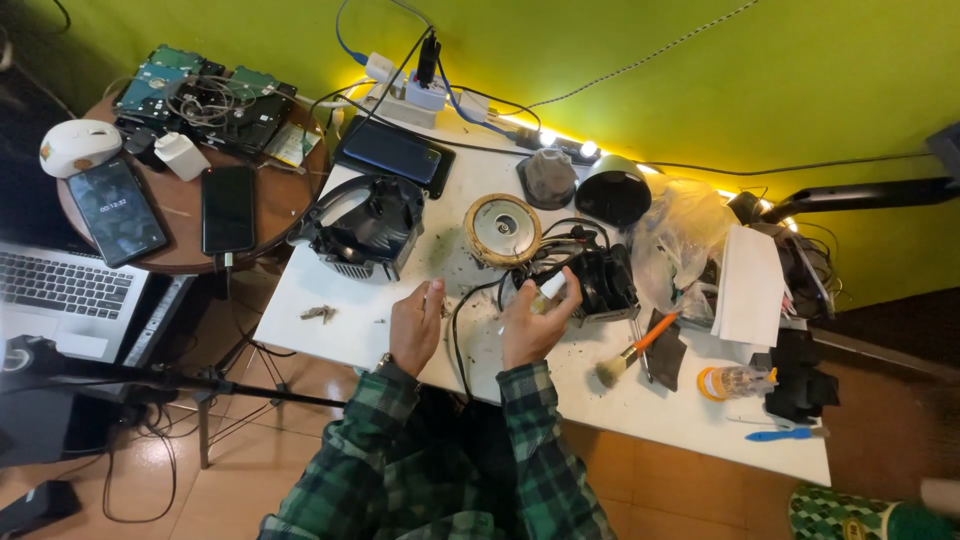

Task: Cleaning various components of a disassembled motor assembly using a brush, cloth, and cleaning solution.

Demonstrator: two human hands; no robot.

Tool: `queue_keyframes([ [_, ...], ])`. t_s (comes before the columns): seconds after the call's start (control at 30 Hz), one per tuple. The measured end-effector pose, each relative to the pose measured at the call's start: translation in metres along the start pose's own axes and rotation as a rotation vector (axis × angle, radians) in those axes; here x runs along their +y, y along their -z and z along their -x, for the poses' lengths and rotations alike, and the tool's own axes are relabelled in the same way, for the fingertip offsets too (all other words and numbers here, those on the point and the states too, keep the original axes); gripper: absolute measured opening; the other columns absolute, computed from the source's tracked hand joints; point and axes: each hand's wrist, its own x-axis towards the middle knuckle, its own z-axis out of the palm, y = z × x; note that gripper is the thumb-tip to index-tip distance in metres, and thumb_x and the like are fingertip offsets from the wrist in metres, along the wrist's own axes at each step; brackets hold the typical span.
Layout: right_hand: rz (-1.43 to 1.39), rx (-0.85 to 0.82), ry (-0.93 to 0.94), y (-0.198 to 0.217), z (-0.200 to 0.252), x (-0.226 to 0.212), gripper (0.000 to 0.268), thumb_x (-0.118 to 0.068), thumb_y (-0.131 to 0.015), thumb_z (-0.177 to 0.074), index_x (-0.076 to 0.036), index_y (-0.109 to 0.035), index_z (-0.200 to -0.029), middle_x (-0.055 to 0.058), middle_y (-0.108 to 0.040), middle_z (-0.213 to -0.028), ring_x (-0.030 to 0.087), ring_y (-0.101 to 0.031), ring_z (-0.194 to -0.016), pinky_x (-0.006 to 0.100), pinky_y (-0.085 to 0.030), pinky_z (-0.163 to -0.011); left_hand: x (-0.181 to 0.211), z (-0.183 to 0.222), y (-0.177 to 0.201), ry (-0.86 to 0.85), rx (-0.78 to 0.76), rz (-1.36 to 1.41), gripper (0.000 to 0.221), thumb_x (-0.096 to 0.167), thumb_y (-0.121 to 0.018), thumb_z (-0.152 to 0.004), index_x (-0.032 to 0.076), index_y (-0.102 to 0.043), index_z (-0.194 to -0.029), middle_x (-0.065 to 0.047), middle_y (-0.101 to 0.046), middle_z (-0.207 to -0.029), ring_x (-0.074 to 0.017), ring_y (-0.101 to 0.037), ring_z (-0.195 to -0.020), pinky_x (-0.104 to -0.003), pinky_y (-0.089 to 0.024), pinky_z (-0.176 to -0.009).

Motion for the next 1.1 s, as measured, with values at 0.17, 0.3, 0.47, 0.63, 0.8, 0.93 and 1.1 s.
queue_keyframes([
  [0.17, 0.012, 0.02, 0.014, 0.002, 0.007, -0.019, 0.043, -0.026, -0.067, -0.091, -0.024, -0.053, -0.132, 0.027, -0.071, -0.109, 0.049, -0.07, -0.104, 0.063, -0.052, -0.097, 0.006, 0.001, 0.001, -0.018, 0.003, 0.016, 0.063, 0.05, -0.034, -0.114, 0.006, -0.067, -0.086, -0.021, -0.069, -0.068, -0.0421, -0.067, -0.069, -0.049, -0.053, -0.068],
  [0.3, -0.018, 0.041, 0.068, 0.002, 0.003, 0.031, 0.044, -0.025, -0.071, -0.09, -0.018, -0.054, -0.13, 0.024, -0.063, -0.131, 0.049, -0.06, -0.123, 0.055, -0.046, -0.107, -0.007, 0.004, -0.004, -0.003, 0.043, 0.071, 0.057, 0.044, -0.03, -0.114, 0.012, -0.071, -0.091, -0.017, -0.064, -0.063, -0.0308, -0.062, -0.066, -0.045, -0.051, -0.069],
  [0.47, -0.005, -0.014, 0.424, 0.018, 0.011, 0.073, 0.068, -0.026, -0.077, -0.091, -0.008, -0.042, -0.147, 0.024, -0.065, -0.125, 0.045, -0.066, -0.113, 0.055, -0.054, -0.096, 0.043, 0.008, 0.013, -0.037, -0.066, 0.26, 0.058, 0.04, -0.02, -0.109, 0.005, -0.059, -0.134, -0.037, -0.057, -0.13, -0.0641, -0.047, -0.126, -0.075, -0.039, -0.102],
  [0.63, -0.015, -0.106, 0.529, 0.04, 0.009, 0.08, 0.08, -0.031, -0.079, -0.092, 0.002, -0.035, -0.15, 0.012, -0.074, -0.095, 0.03, -0.072, -0.093, 0.044, -0.05, -0.1, 0.086, 0.014, 0.014, -0.089, -0.126, 0.25, 0.056, 0.029, -0.022, -0.111, -0.003, -0.043, -0.151, -0.041, -0.045, -0.14, -0.0666, -0.039, -0.132, -0.078, -0.035, -0.106],
  [0.8, -0.008, -0.233, 0.478, 0.051, 0.009, 0.068, 0.066, -0.022, -0.08, -0.09, 0.002, -0.045, -0.14, 0.013, -0.071, -0.101, 0.032, -0.071, -0.096, 0.05, -0.056, -0.093, 0.11, 0.023, 0.003, 0.0, -0.247, 0.319, 0.047, 0.021, -0.049, -0.111, -0.002, -0.038, -0.15, -0.04, -0.053, -0.135, -0.0585, -0.054, -0.124, -0.068, -0.05, -0.098],
  [0.93, 0.004, -0.036, 0.593, 0.06, 0.006, 0.06, 0.073, -0.033, -0.083, -0.085, 0.0, -0.05, -0.141, 0.013, -0.061, -0.123, 0.029, -0.063, -0.114, 0.043, -0.051, -0.102, 0.09, 0.02, -0.02, 0.074, -0.189, 0.35, 0.033, 0.022, -0.067, -0.104, 0.003, -0.053, -0.126, -0.028, -0.07, -0.116, -0.038, -0.071, -0.103, -0.049, -0.057, -0.08],
  [1.1, 0.074, -0.255, 0.758, 0.078, -0.002, -0.03, 0.037, -0.017, -0.078, -0.09, -0.005, -0.069, -0.124, 0.016, -0.056, -0.133, 0.037, -0.06, -0.123, 0.049, -0.05, -0.103, 0.127, 0.028, -0.016, 0.114, -0.216, 0.523, 0.026, 0.019, -0.074, -0.098, 0.008, -0.071, -0.122, -0.018, -0.074, -0.1, -0.0207, -0.069, -0.077, -0.034, -0.062, -0.072],
])
